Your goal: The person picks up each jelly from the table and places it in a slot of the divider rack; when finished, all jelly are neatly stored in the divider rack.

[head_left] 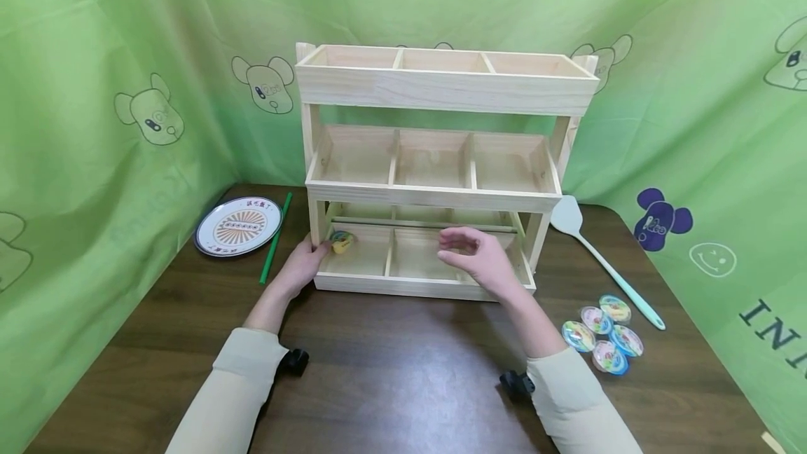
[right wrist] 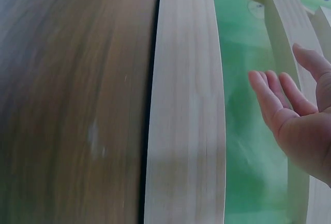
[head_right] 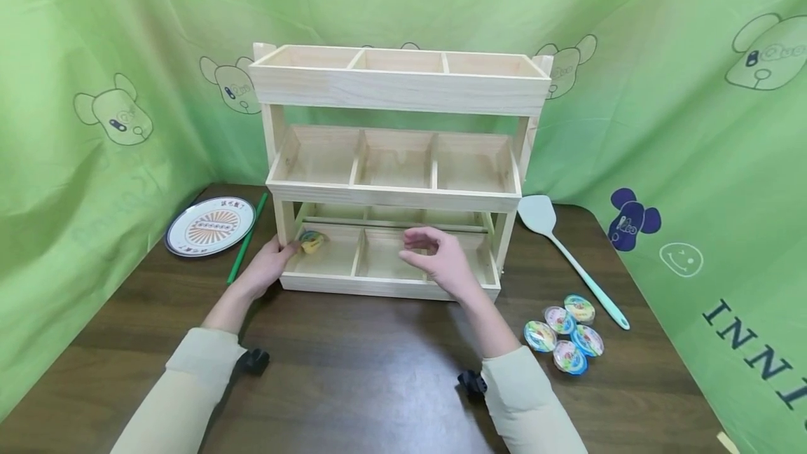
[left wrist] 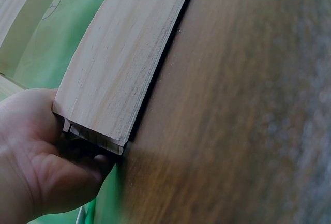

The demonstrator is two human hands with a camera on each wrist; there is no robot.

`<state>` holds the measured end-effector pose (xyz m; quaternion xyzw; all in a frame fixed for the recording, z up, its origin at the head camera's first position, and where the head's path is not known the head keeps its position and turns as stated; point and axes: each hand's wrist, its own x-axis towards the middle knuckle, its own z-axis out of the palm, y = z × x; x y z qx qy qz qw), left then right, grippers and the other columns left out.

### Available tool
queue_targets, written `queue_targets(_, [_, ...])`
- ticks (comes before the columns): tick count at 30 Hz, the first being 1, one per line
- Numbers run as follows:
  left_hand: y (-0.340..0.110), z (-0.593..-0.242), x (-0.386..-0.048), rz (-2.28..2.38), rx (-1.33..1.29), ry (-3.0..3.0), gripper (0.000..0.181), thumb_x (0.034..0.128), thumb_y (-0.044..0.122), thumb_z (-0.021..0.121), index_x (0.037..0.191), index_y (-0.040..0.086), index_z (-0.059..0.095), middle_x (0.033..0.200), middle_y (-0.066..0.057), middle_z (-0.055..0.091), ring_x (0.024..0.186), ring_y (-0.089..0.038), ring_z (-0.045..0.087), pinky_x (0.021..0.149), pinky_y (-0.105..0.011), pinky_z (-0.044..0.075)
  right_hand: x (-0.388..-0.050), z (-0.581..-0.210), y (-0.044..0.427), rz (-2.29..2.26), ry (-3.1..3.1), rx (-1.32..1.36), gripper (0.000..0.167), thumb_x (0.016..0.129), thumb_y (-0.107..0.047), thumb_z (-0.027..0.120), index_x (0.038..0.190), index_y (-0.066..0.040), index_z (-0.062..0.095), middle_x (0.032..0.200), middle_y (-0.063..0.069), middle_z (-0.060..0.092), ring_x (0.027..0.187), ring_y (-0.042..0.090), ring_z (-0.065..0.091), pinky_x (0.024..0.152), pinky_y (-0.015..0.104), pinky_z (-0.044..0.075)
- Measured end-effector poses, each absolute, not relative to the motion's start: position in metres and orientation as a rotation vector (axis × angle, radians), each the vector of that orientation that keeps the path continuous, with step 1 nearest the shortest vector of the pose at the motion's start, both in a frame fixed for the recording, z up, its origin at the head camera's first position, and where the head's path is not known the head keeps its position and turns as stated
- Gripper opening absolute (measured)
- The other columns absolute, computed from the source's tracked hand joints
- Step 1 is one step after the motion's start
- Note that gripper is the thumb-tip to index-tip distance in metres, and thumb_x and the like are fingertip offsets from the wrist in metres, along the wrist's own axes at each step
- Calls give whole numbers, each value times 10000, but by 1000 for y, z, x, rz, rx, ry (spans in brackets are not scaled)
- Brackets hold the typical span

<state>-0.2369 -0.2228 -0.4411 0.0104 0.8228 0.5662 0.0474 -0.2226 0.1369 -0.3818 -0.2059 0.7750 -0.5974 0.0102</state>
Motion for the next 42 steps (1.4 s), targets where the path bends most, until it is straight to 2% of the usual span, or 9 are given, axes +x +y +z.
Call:
queue_targets(9, [-223, -441, -237, 1724, 34, 2509, 615, 1098, 235, 393, 1582, -55, 148, 1587, -305, 255, 1465, -386, 248, 1180, -534, 218, -216, -382, 170, -1897, 2456, -573, 399, 884, -43, 779, 1240, 74, 642, 1220, 291, 644, 1107, 285, 658, 914, 212, 509])
queue_targets(12, [-224, -441, -237, 1722, 31, 2509, 615, 1096, 236, 396, 1580, -55, 153, 1585, -307, 256, 1463, -387, 249, 1179, -537, 217, -214, -383, 179, -1906, 2458, -536, 417, 892, -49, 773, 1250, 104, 622, 1234, 329, 619, 1083, 243, 669, 904, 210, 514])
queue_targets(18, [-225, -442, -239, 1720, 43, 2509, 619, 1095, 235, 395, 1577, -64, 148, 1581, -317, 255, 1457, -394, 260, 1175, -541, 226, -213, -381, 198, -1833, 2540, -514, 416, 915, -76, 757, 1258, 112, 615, 1224, 313, 631, 1018, 95, 676, 865, 184, 519])
queue_targets(24, [-224, -441, -237, 1708, 35, 2510, 617, 1095, 239, 393, 1577, -60, 150, 1577, -318, 261, 1452, -396, 267, 1172, -545, 232, -209, -383, 222, -1794, 2593, -458, 435, 925, -104, 753, 1279, 104, 608, 1237, 305, 631, 1001, 41, 669, 834, 169, 520])
queue_targets(30, [-223, -440, -237, 1709, 41, 2514, 606, 1095, 228, 391, 1574, -64, 162, 1570, -318, 277, 1447, -390, 280, 1170, -535, 242, -202, -386, 253, -1729, 2689, -396, 437, 930, -123, 753, 1283, 91, 609, 1198, 208, 676, 994, 27, 664, 833, 158, 518])
queue_targets(34, [-222, -439, -238, 1704, 38, 2517, 605, 1095, 227, 388, 1575, -62, 160, 1571, -319, 274, 1446, -392, 281, 1169, -536, 245, -198, -388, 276, -1744, 2705, -401, 445, 931, -96, 747, 1294, 107, 591, 1156, 89, 708, 1002, 15, 658, 837, 149, 512])
queue_targets(39, [-222, -439, -237, 1711, 38, 2512, 611, 1095, 231, 395, 1579, -54, 154, 1582, -307, 263, 1455, -385, 267, 1174, -534, 234, -193, -389, 306, -1725, 2737, -369, 367, 932, -106, 748, 1258, 19, 632, 1079, -151, 704, 982, -17, 662, 832, 123, 499])
queue_targets(42, [-222, -439, -237, 1727, 46, 2505, 615, 1095, 224, 397, 1579, -59, 145, 1587, -309, 248, 1463, -387, 248, 1179, -539, 217, -189, -387, 323, -1659, 2792, -346, 355, 935, -136, 751, 1253, -20, 643, 1070, -213, 685, 973, -42, 652, 821, 108, 489])
